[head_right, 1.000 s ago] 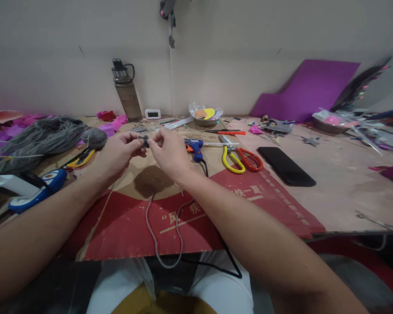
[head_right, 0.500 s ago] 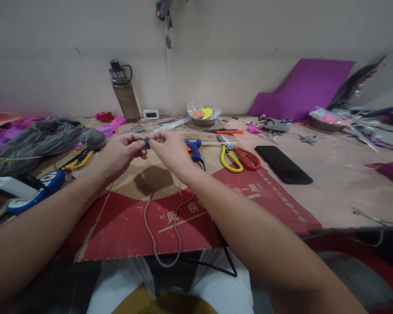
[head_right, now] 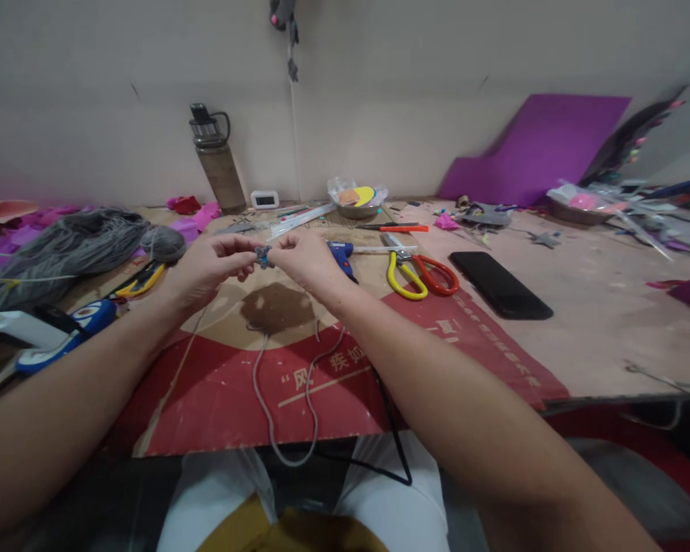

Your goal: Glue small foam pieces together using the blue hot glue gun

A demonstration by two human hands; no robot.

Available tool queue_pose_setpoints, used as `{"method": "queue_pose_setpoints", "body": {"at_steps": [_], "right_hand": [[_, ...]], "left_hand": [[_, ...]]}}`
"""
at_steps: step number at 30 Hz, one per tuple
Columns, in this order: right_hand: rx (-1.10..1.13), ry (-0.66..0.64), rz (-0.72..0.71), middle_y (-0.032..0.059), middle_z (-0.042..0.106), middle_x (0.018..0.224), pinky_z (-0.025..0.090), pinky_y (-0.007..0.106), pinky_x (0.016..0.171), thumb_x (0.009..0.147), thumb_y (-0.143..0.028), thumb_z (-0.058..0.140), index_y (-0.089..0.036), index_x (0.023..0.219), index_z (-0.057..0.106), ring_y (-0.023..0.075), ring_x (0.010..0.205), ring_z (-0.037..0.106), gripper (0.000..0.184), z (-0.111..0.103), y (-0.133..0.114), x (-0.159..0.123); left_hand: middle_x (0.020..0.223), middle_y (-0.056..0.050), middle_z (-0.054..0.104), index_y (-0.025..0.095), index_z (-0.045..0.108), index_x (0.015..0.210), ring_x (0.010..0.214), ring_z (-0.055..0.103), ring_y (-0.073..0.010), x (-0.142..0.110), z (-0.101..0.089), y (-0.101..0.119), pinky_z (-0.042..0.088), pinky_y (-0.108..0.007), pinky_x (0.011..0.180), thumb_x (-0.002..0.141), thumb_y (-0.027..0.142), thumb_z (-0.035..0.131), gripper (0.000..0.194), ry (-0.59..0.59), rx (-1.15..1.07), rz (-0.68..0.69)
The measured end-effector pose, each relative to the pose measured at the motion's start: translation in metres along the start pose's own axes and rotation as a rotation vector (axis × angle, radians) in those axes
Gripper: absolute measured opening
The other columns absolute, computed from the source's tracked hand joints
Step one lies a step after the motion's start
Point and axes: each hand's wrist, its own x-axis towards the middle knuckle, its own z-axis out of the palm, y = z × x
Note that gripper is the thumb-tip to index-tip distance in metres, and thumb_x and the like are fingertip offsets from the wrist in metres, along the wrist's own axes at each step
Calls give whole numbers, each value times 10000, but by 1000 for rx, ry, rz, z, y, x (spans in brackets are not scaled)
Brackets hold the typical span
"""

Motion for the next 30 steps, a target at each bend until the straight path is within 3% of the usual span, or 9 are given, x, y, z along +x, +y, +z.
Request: {"method": "queue_pose_setpoints", "body": {"at_steps": [9, 15, 18, 20, 30], "right_hand": [[-167, -61, -44, -35, 504, 561, 267, 259, 516, 711, -243, 629, -175, 678, 588, 88, 519, 369, 86, 4, -1, -2], [-255, 30, -226, -45, 482, 644, 323, 267, 588, 783, -181, 589, -179, 916, 587, 113, 592, 421, 133, 3, -2, -8], [-282, 55, -318, -31, 494, 665, 328, 272, 618, 814, -167, 568, -184, 831, 574, 118, 624, 432, 25, 3, -2, -9], [-296, 65, -338, -22, 511, 670, 327, 277, 627, 835, -174, 556, -185, 791, 567, 120, 628, 430, 46, 4, -1, -9], [-372, 157, -300, 7, 556, 686, 321, 288, 630, 842, -247, 579, -190, 726, 539, 139, 665, 462, 136, 11, -1, -12]], "left_hand": [[575, 11, 561, 153, 694, 745, 475, 404, -73, -3, 0, 2, 277, -221, 457, 705, 308, 659, 163, -2, 244, 0], [496, 37, 490, 165, 660, 712, 416, 357, -63, -1, 0, 2, 244, -225, 425, 701, 301, 670, 137, 96, 127, -34], [477, 44, 480, 165, 654, 725, 402, 359, -60, -2, 1, 3, 239, -217, 411, 702, 292, 675, 131, 100, 95, -42], [476, 41, 494, 161, 648, 732, 399, 388, -63, -2, 2, 4, 260, -212, 404, 704, 280, 675, 125, 106, 102, -62], [507, -3, 613, 161, 591, 761, 372, 481, -80, -4, 8, 7, 350, -217, 403, 753, 258, 673, 127, 146, 63, -29]]}}
